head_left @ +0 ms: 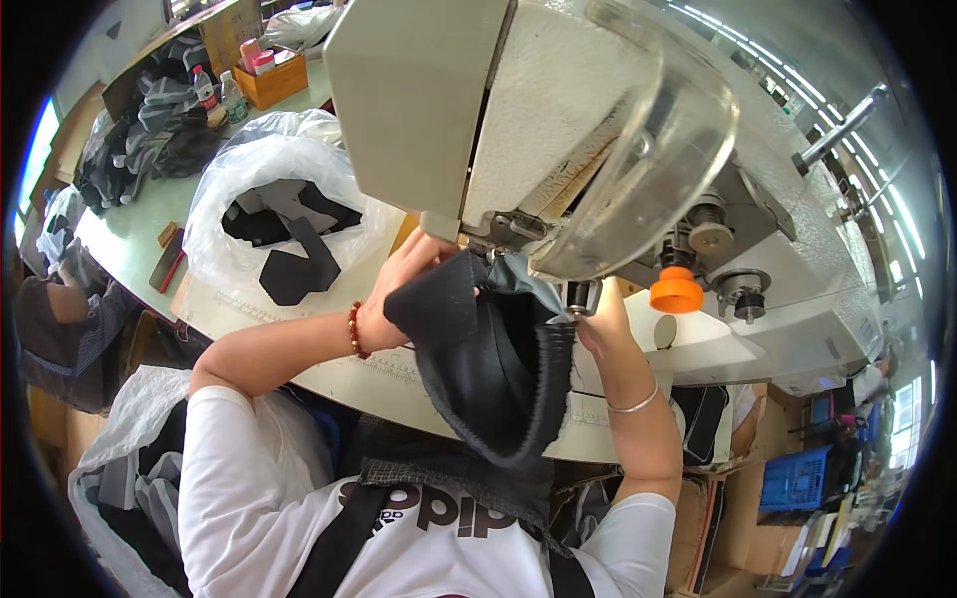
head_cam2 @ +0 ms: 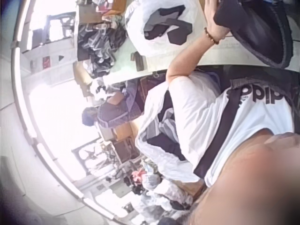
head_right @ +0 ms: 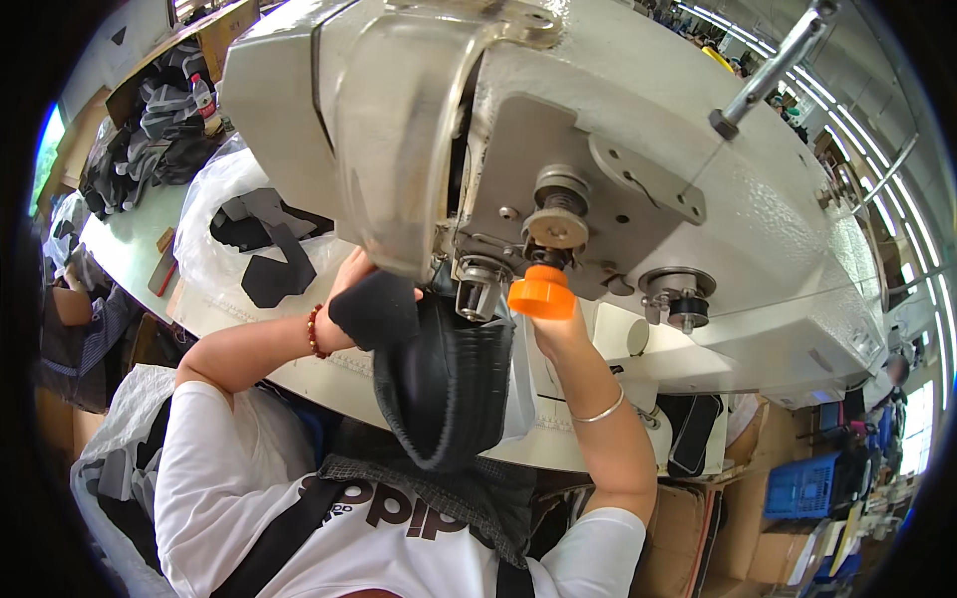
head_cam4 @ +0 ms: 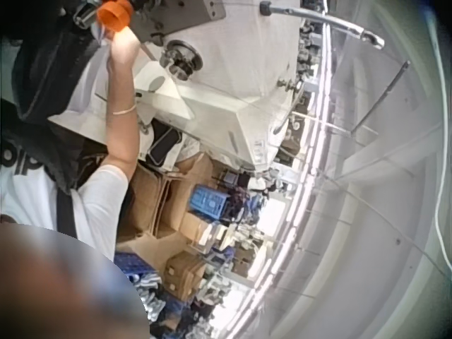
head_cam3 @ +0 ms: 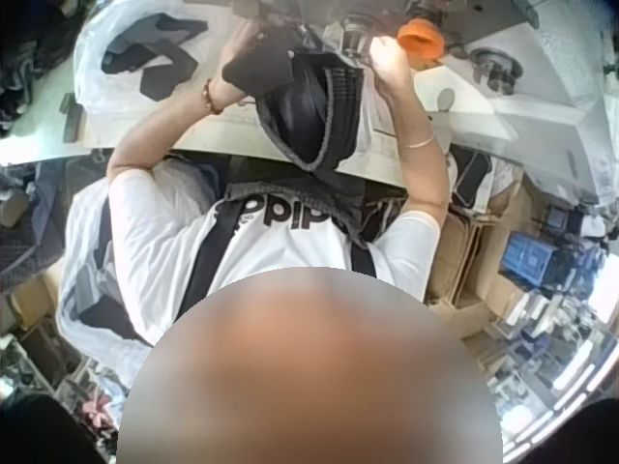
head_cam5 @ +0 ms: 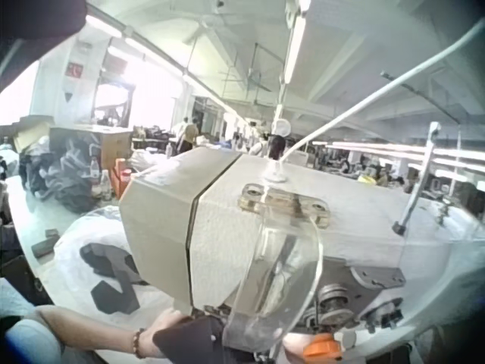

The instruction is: Stitch the upper component of a shoe using an industrial sewing machine.

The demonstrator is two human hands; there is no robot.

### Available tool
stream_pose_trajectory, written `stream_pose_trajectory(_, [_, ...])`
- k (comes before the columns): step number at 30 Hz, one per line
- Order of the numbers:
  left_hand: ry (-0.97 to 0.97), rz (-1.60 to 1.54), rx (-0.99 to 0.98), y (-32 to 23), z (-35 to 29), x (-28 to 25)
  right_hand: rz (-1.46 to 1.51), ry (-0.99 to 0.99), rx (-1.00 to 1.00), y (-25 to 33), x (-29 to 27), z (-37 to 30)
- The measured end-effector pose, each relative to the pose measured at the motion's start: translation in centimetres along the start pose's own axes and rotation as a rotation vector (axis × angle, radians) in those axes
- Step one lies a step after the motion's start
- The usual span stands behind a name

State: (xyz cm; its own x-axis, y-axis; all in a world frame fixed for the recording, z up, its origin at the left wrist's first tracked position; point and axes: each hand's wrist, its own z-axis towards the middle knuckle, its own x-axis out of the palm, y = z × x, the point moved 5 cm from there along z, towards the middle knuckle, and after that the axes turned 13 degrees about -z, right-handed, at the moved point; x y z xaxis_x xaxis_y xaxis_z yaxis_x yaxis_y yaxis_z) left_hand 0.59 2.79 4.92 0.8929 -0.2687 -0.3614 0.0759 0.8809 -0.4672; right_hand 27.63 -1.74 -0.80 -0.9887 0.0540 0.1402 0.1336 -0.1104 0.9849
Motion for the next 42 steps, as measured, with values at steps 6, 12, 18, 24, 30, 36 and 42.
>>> stream_pose_trajectory(6, [0.278, 0.033, -0.247, -0.1, -1.3, 0.0, -0.855, -0.136, 0.093, 5.6, 2.1, -2.5])
stream_pose_trajectory(12, [0.194, -0.792, -0.972, -1.2, -0.4, -1.3, -0.675, -0.200, 0.096, 7.2, 3.2, -3.7])
stream_pose_trajectory(18, [0.024, -1.186, -1.551, -3.2, -0.6, 0.3, -0.162, -0.253, 0.208, 5.1, 1.5, -3.4])
stream_pose_trajectory(24, [0.018, -1.071, -1.315, -2.2, -2.2, 2.2, 0.302, -0.457, 0.186, 5.0, -2.7, -6.0])
stream_pose_trajectory(30, [-0.071, -1.104, -1.217, -1.7, -3.9, 3.6, -0.888, -0.691, -0.764, 10.1, 2.0, -16.5])
stream_pose_trajectory(36, [-0.265, -1.352, -1.330, -3.2, -3.9, 4.0, -2.011, -0.066, -1.024, 11.3, 13.5, -15.6])
stream_pose_trajectory(42, [-0.194, -1.643, -1.382, -4.7, -3.0, 3.7, -2.010, -0.134, -0.925, 10.8, 13.4, -9.1])
